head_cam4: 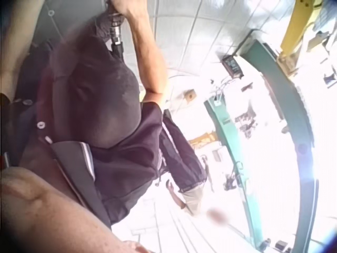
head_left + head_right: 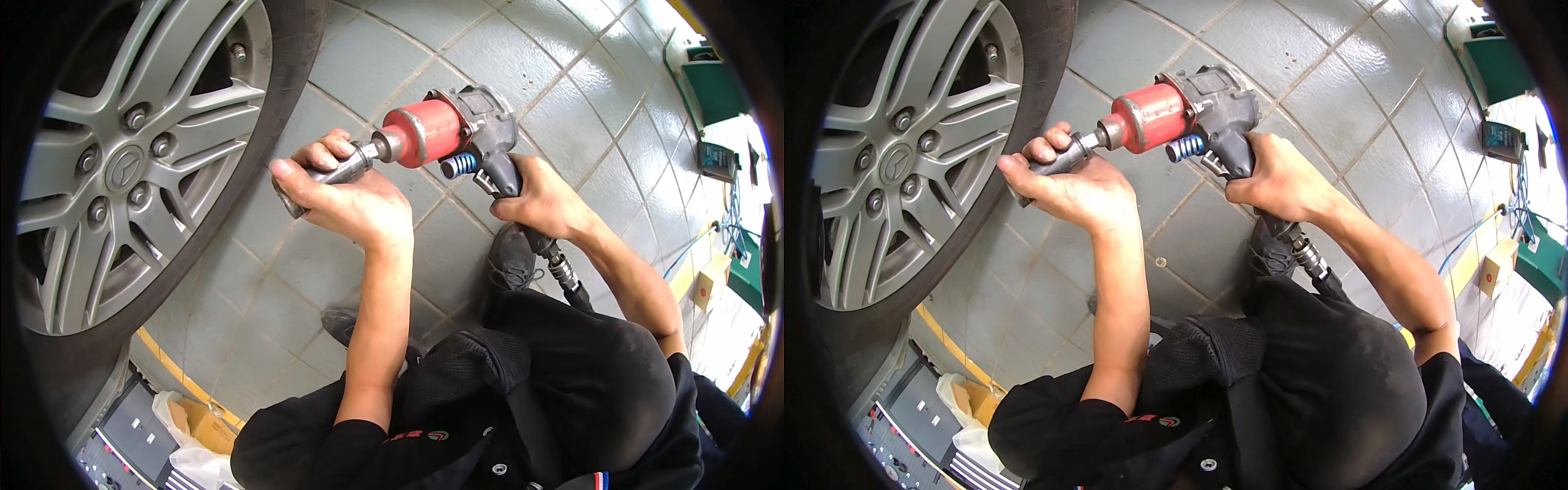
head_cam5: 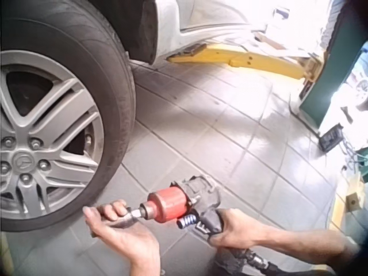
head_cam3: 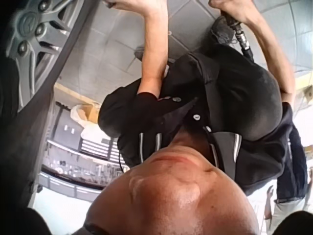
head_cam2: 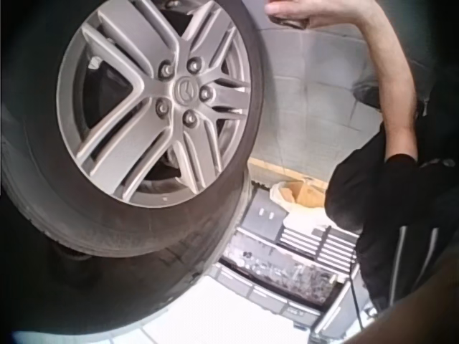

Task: The person lifts a tire and mounts it onto a car wheel hub. They then hand-tighten several lug nuts before using a pneumatic impact wrench to fully tighten them.

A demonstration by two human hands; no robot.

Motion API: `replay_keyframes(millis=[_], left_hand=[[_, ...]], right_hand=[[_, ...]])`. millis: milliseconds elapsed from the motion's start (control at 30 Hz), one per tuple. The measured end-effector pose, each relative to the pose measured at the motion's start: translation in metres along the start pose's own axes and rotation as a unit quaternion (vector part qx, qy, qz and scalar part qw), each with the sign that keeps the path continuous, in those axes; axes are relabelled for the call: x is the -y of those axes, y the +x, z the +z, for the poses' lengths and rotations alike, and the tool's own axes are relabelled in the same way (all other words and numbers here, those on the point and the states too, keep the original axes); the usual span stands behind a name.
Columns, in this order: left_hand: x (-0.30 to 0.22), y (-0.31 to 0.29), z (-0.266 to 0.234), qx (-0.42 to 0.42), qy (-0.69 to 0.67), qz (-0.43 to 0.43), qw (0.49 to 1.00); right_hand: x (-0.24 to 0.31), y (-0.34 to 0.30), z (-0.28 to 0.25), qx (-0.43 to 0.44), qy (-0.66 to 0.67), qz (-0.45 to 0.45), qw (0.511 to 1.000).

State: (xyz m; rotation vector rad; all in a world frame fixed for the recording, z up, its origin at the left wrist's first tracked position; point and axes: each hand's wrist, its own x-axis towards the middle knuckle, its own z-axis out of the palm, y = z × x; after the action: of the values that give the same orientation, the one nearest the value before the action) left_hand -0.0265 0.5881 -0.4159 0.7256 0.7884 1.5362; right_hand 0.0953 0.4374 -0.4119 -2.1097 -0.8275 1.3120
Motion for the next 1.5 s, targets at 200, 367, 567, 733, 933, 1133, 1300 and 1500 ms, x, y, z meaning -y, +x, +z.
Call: replay_keyframes(millis=[200, 367, 567, 733, 933, 1133, 1300, 1500], left_hand=[[-0.018, 0.008, -0.011, -0.02, -0.082, -0.03, 0.996], [-0.039, 0.011, -0.008, -0.047, -0.11, -0.048, 0.992], [-0.052, 0.019, -0.013, 0.023, -0.156, -0.046, 0.986], [-0.082, 0.018, 0.002, -0.043, -0.215, -0.078, 0.972], [-0.143, 0.023, 0.019, 0.036, -0.403, -0.14, 0.904], [-0.175, 0.025, 0.018, 0.033, -0.438, -0.164, 0.884], [-0.178, 0.027, 0.02, 0.06, -0.481, -0.254, 0.837], [-0.174, 0.028, 0.006, 0.082, -0.466, -0.311, 0.824]], right_hand=[[0.023, -0.001, 0.008, -0.105, -0.026, -0.067, 0.992], [0.032, -0.002, 0.014, -0.208, -0.061, -0.138, 0.966], [0.051, -0.006, 0.003, -0.22, -0.074, -0.185, 0.955], [0.053, -0.004, 0.011, -0.292, -0.047, -0.298, 0.908], [0.025, -0.023, 0.007, -0.193, -0.229, -0.458, 0.837], [0.016, -0.015, 0.006, -0.022, 0.041, -0.401, 0.915], [0.075, -0.03, 0.0, -0.046, 0.007, -0.465, 0.884], [0.097, -0.034, 0.021, -0.019, 0.016, -0.488, 0.873]])
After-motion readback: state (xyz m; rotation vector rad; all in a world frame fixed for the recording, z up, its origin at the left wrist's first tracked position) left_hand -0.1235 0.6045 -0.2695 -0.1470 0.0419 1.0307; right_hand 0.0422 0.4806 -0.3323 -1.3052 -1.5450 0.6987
